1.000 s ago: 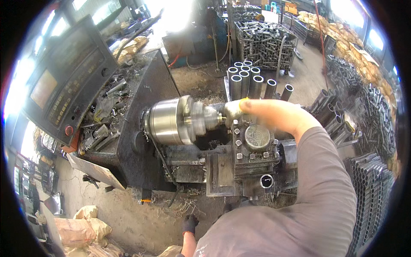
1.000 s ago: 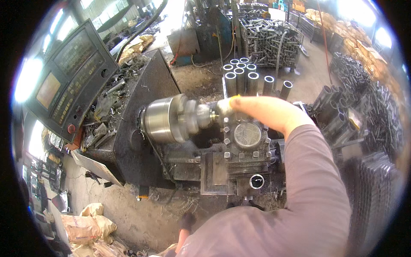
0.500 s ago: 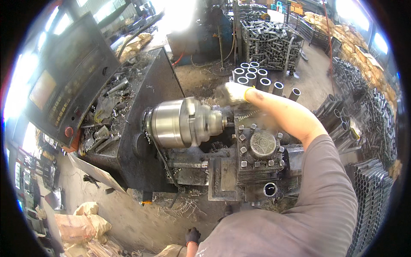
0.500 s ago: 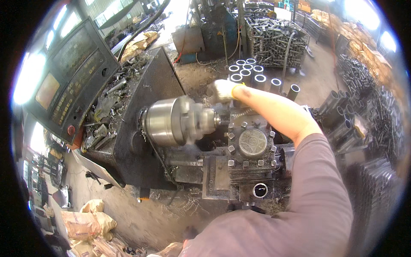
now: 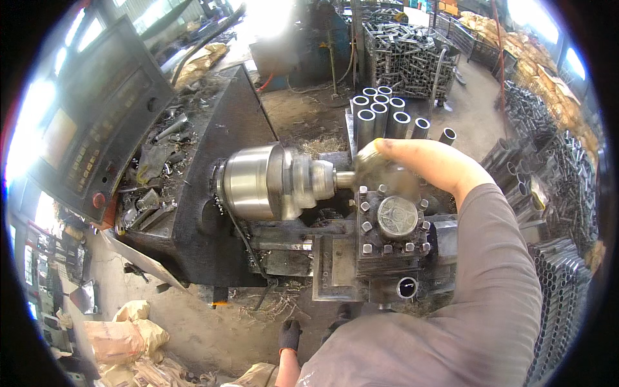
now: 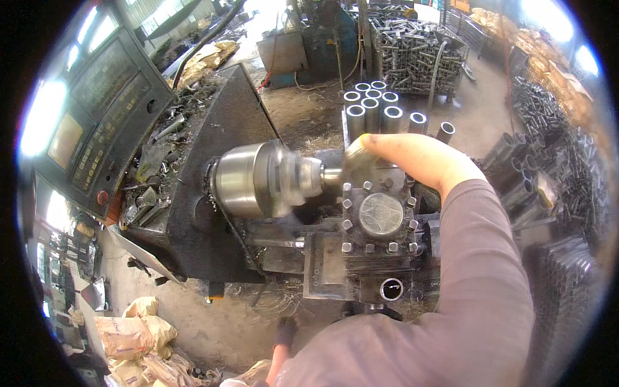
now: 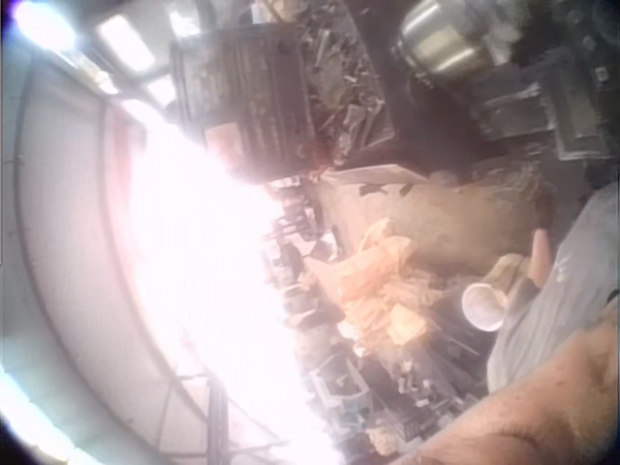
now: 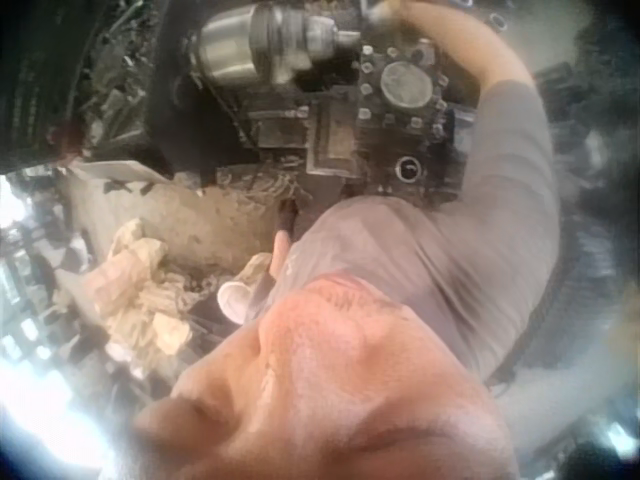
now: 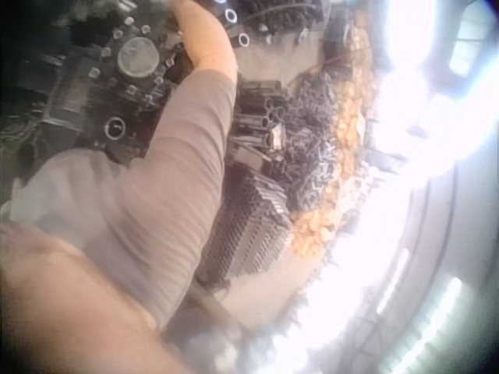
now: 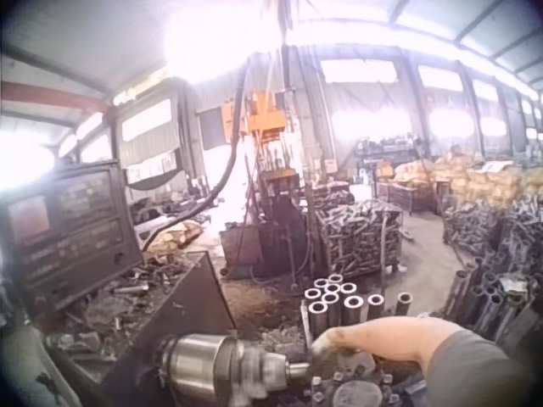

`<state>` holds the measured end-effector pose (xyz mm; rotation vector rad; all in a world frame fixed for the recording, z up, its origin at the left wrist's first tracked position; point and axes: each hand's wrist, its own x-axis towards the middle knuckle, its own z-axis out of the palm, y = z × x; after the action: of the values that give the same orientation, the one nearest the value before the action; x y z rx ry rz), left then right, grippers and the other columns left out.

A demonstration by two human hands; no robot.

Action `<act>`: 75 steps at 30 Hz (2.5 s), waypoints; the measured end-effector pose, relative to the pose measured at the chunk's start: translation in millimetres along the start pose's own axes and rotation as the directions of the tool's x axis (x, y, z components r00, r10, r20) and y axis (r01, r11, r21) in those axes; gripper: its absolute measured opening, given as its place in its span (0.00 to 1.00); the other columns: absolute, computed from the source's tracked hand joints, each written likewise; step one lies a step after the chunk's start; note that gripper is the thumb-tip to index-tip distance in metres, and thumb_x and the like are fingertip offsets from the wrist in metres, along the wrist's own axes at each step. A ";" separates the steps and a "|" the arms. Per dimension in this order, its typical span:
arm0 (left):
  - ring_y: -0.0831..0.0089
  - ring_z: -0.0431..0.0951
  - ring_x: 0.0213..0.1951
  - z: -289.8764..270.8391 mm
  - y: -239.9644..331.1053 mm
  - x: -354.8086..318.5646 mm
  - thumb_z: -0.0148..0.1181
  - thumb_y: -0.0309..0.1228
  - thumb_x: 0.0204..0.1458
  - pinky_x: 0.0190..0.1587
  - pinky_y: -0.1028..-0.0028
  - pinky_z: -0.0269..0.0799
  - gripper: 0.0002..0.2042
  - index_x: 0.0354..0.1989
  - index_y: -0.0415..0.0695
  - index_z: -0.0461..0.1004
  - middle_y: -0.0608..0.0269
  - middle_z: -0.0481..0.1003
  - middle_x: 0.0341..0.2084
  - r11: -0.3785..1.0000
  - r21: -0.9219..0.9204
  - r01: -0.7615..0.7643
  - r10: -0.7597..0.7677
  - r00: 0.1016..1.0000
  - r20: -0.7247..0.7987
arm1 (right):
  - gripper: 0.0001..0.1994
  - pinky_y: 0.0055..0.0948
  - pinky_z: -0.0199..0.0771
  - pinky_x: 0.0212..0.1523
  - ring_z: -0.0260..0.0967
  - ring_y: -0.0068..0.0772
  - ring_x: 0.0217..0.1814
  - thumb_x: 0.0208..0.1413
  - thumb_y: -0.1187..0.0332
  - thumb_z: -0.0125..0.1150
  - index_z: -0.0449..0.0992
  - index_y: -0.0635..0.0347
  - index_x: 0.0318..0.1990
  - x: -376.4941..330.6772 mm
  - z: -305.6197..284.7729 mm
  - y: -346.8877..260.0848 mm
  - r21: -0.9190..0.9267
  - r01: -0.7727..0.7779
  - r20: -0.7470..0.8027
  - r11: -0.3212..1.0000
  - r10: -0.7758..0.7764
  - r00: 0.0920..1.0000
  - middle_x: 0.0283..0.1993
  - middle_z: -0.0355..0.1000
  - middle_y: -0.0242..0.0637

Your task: The person repeatedly loads cylindrical metal tubes into a lathe chuck, secures them, and removes them after machining. The person handles the tubes one at a time, using both hands to position and extract each piece from the machine.

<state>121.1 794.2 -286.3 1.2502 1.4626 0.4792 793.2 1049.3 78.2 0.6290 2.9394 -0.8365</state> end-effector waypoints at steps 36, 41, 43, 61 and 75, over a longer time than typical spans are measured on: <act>0.68 0.84 0.41 74.2 466.1 -82.2 0.78 0.36 0.50 0.44 0.68 0.80 0.21 0.50 0.43 0.79 0.59 0.84 0.41 0.512 0.094 -0.854 0.799 0.514 0.314 | 0.22 0.31 0.87 0.38 0.86 0.40 0.36 0.47 0.64 0.80 0.85 0.60 0.51 -6.8 -44.5 -402.0 0.315 -0.558 -0.498 0.768 0.634 0.591 0.38 0.85 0.42; 0.78 0.79 0.38 42.0 496.5 -62.5 0.67 0.25 0.61 0.43 0.74 0.77 0.09 0.49 0.39 0.79 0.65 0.79 0.37 0.591 -0.135 -0.795 0.806 0.587 0.071 | 0.11 0.42 0.83 0.31 0.82 0.46 0.28 0.52 0.66 0.72 0.81 0.61 0.39 -24.6 -61.1 -304.1 -0.254 -0.844 -0.668 0.472 0.546 0.506 0.28 0.81 0.45; 0.78 0.79 0.39 44.9 494.6 -60.8 0.67 0.24 0.61 0.45 0.74 0.76 0.09 0.48 0.38 0.80 0.63 0.80 0.38 0.664 -0.149 -0.732 0.747 0.659 0.090 | 0.15 0.44 0.84 0.34 0.83 0.49 0.31 0.50 0.60 0.73 0.82 0.60 0.40 -28.9 -59.5 -256.8 -0.245 -0.900 -0.664 0.359 0.615 0.426 0.29 0.82 0.46; 0.68 0.66 0.22 -141.3 166.1 45.5 0.46 0.63 0.70 0.29 0.58 0.67 0.26 0.30 0.55 0.71 0.67 0.70 0.21 0.542 -0.798 -0.262 -0.322 0.813 -0.485 | 0.19 0.40 0.82 0.39 0.82 0.44 0.36 0.53 0.62 0.74 0.82 0.65 0.47 -39.4 29.2 -111.4 0.160 -0.795 -0.164 0.586 0.810 0.564 0.37 0.83 0.48; 0.69 0.64 0.17 -198.5 171.6 49.3 0.51 0.57 0.68 0.25 0.59 0.65 0.23 0.25 0.55 0.67 0.70 0.65 0.16 0.674 -0.727 -0.133 -0.242 0.889 -0.388 | 0.40 0.33 0.81 0.32 0.81 0.37 0.36 0.64 0.56 0.63 0.50 0.56 0.78 57.0 -60.1 -110.3 0.687 -0.666 0.103 0.289 0.869 0.483 0.49 0.82 0.50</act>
<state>26.1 964.4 -103.9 0.4249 1.4350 1.2584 703.6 1015.8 177.5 2.1719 1.8238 -1.6482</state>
